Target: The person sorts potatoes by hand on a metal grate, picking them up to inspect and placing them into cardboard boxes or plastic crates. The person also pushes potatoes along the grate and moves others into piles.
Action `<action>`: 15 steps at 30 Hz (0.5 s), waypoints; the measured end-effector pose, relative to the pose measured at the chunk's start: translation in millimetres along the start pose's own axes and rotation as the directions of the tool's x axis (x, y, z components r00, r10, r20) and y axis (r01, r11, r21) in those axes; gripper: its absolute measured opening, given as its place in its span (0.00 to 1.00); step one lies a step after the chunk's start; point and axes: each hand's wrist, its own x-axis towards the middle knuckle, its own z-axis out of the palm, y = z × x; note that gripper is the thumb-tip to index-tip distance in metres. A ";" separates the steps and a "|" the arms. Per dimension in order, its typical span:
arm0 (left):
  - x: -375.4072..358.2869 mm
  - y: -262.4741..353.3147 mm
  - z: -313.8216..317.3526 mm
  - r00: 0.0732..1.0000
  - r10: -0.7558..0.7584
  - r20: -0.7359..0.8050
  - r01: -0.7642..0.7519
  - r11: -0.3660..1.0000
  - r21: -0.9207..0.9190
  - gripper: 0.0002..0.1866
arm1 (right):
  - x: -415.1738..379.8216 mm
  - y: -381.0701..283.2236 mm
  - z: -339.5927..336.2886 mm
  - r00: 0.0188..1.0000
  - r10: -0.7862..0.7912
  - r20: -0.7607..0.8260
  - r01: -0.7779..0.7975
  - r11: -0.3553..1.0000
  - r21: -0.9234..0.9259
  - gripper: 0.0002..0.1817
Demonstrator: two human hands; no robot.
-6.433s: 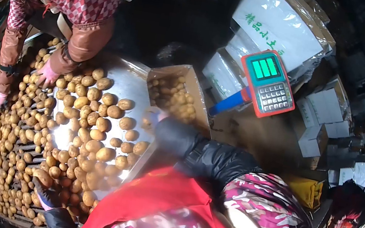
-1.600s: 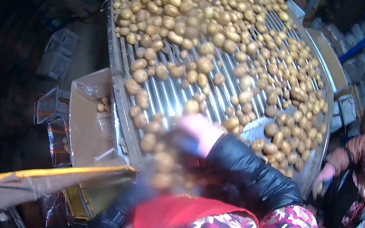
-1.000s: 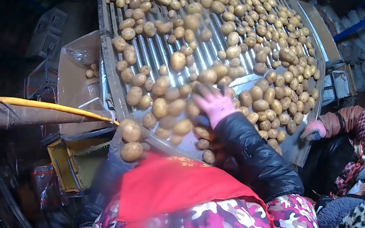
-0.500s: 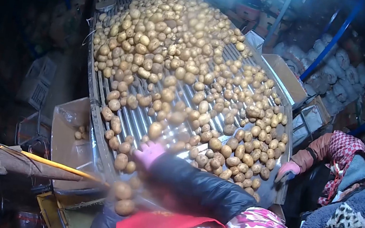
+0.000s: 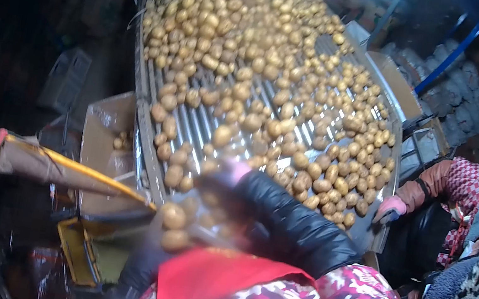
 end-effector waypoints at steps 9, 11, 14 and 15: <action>-13.2 4.5 -42.3 0.940 0.072 -0.333 0.056 0.932 0.359 0.38 | -38.4 7.8 -9.5 0.962 -0.088 0.258 -0.267 -0.111 0.957 0.32; -10.5 5.7 -55.1 0.936 0.095 -0.339 0.047 0.921 0.387 0.38 | -43.0 4.7 -10.0 0.945 -0.164 0.283 -0.313 -0.204 0.927 0.33; -8.3 4.9 -54.2 0.938 0.082 -0.337 0.017 0.959 0.282 0.40 | -50.4 4.0 -1.8 0.893 -0.253 0.371 -0.426 -0.218 0.878 0.35; -8.6 6.2 -58.8 0.943 0.051 -0.328 0.011 0.983 0.184 0.40 | -55.7 -3.9 -3.8 0.908 -0.169 0.383 -0.409 -0.162 0.898 0.36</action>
